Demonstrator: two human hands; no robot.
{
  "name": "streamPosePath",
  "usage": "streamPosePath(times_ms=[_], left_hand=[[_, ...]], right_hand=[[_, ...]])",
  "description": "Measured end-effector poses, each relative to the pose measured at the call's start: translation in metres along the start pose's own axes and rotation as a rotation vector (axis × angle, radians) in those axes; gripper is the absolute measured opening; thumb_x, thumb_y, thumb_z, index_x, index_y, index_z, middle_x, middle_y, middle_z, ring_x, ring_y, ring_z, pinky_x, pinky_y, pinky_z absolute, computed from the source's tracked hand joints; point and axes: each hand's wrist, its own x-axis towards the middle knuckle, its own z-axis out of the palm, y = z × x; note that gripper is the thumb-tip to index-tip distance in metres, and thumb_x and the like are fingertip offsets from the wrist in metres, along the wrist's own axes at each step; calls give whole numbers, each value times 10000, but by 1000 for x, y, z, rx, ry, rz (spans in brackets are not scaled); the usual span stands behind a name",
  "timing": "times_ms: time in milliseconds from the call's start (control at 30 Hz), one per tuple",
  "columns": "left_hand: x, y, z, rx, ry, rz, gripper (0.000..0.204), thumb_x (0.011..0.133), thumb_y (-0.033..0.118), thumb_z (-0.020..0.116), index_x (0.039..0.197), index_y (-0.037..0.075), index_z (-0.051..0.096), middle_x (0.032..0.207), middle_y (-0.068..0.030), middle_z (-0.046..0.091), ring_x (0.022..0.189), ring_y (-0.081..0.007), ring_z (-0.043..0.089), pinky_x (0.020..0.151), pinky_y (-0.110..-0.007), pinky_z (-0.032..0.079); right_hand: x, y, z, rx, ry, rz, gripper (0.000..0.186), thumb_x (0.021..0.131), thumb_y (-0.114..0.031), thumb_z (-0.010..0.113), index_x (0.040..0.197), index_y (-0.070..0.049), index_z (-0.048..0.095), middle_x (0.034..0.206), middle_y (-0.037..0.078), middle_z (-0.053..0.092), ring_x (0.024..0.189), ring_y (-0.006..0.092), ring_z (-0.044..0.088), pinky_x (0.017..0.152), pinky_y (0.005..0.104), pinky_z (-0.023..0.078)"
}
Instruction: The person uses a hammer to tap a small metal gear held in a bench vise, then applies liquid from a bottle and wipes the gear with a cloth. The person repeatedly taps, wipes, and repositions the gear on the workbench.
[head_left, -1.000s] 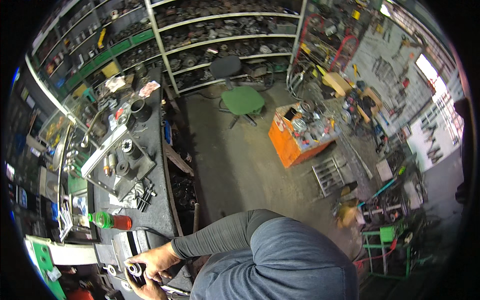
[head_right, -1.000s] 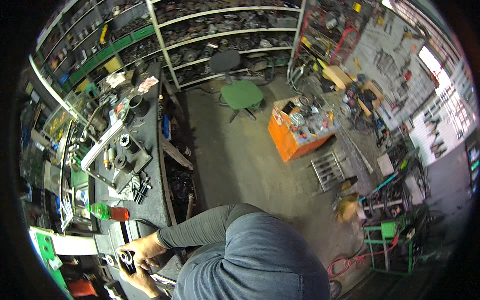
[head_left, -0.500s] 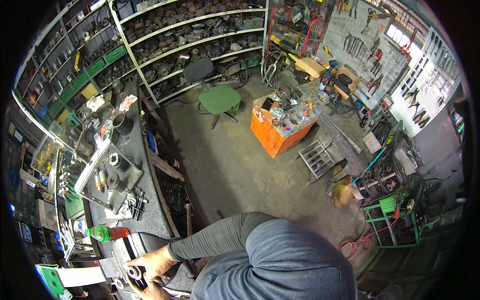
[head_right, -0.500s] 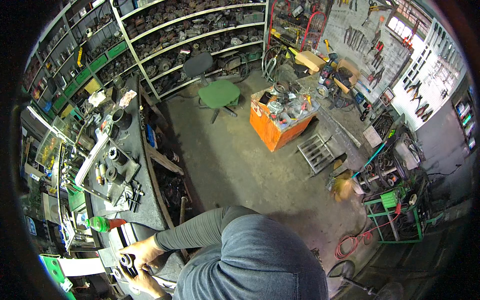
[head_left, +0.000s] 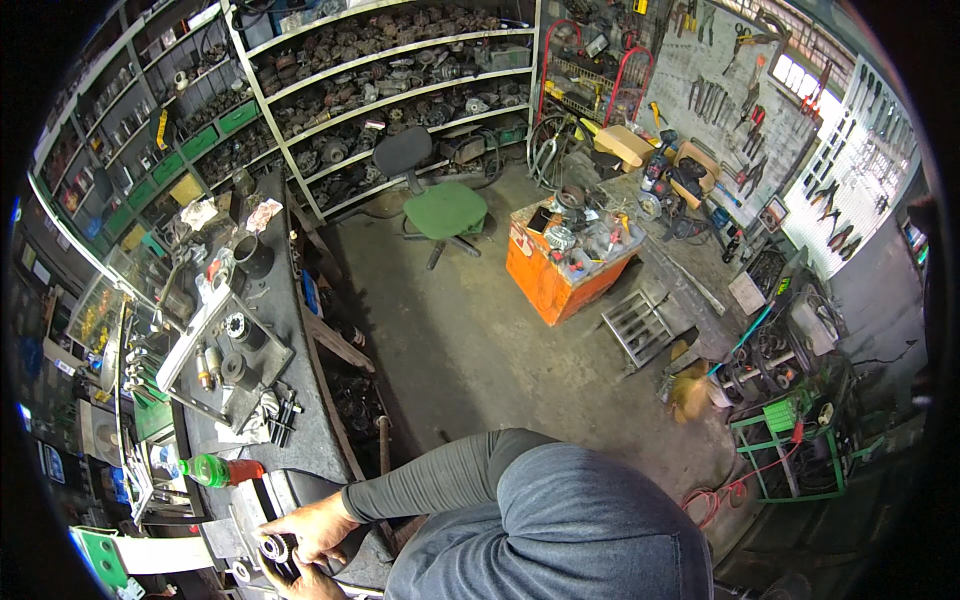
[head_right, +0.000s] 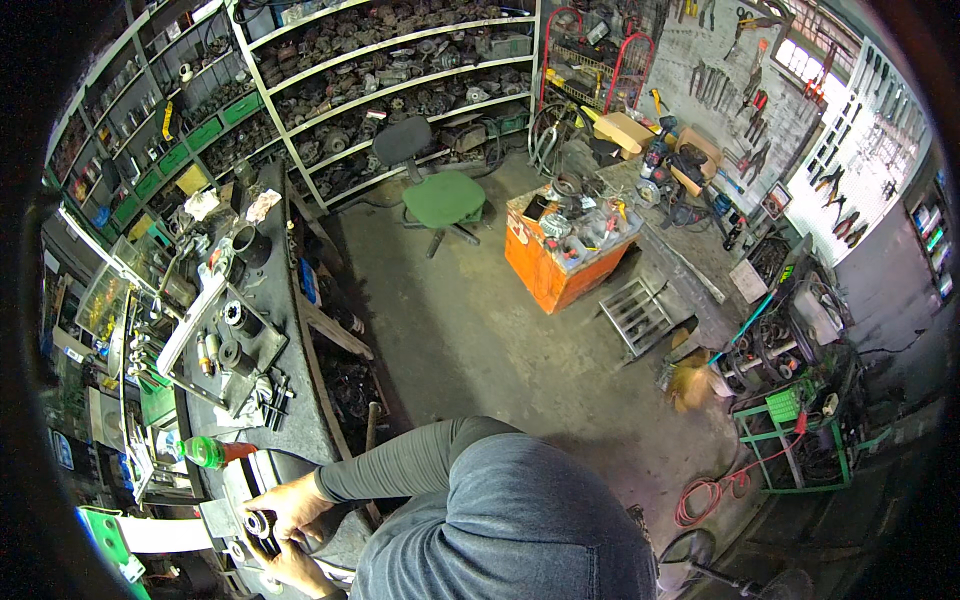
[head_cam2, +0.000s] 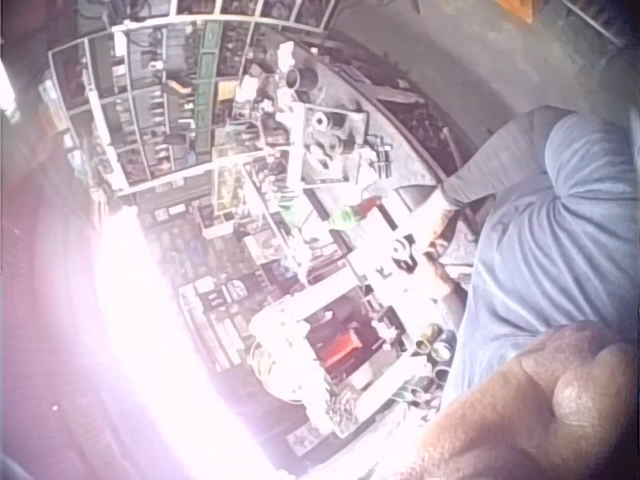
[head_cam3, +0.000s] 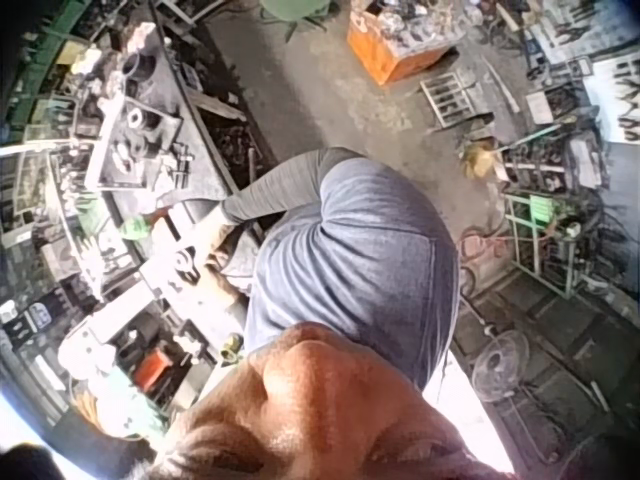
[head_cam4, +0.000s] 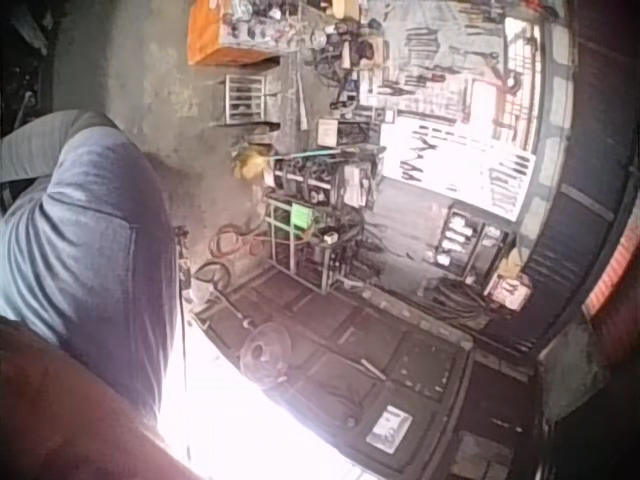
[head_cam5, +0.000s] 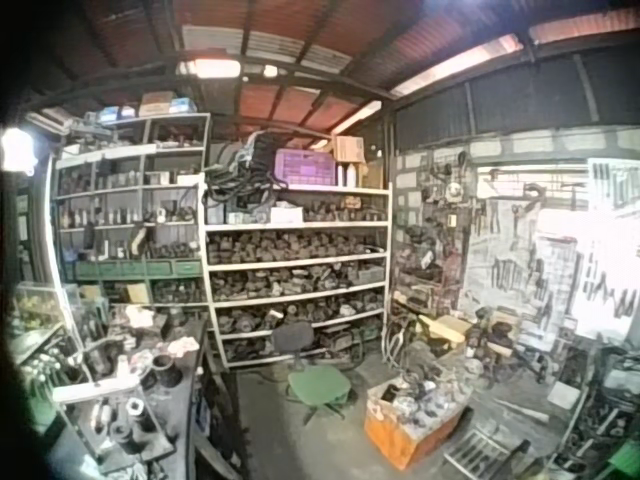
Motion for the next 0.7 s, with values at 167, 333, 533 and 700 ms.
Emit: streamPosePath(times_ms=[167, 333, 533, 700], left_hand=[[0, 2, -1, 14, -1, -18, 631, 1079, 42, 735, 1662, -21, 500, 1590, -186, 629, 1386, -302, 661, 1167, -412, 554], [2, 3, 0, 25, -4, -27, 631, 1077, 37, 734, 1660, -22, 501, 1585, -188, 633, 1383, -301, 662, 1169, -414, 553], [1, 2, 5, 34, -3, -40, 630, 1075, 31, 732, 1659, -24, 502, 1579, -191, 637, 1381, -300, 664, 1172, -416, 551], [2, 4, 10, 52, 0, -59, 630, 1073, 26, 731, 1658, -25, 503, 1574, -194, 641, 1378, -300, 665, 1174, -418, 550]], right_hand=[[0, -2, -4, 4, -25, 19, 1112, 898, 30, 606, 1834, -79, 16, 987, 232, 748, 584, 248, 740, 516, 380, 647], [3, 0, -6, 13, -56, 9, 1123, 907, 34, 592, 1827, -71, -42, 938, 234, 755, 584, 261, 748, 534, 392, 658], [-2, -8, -8, -1, -86, 37, 1126, 930, 33, 588, 1818, -76, -96, 867, 222, 753, 598, 275, 762, 556, 403, 668], [-3, -8, -12, -12, -89, 38, 1103, 954, 16, 586, 1821, -88, -87, 877, 226, 753, 598, 280, 763, 553, 407, 665]])
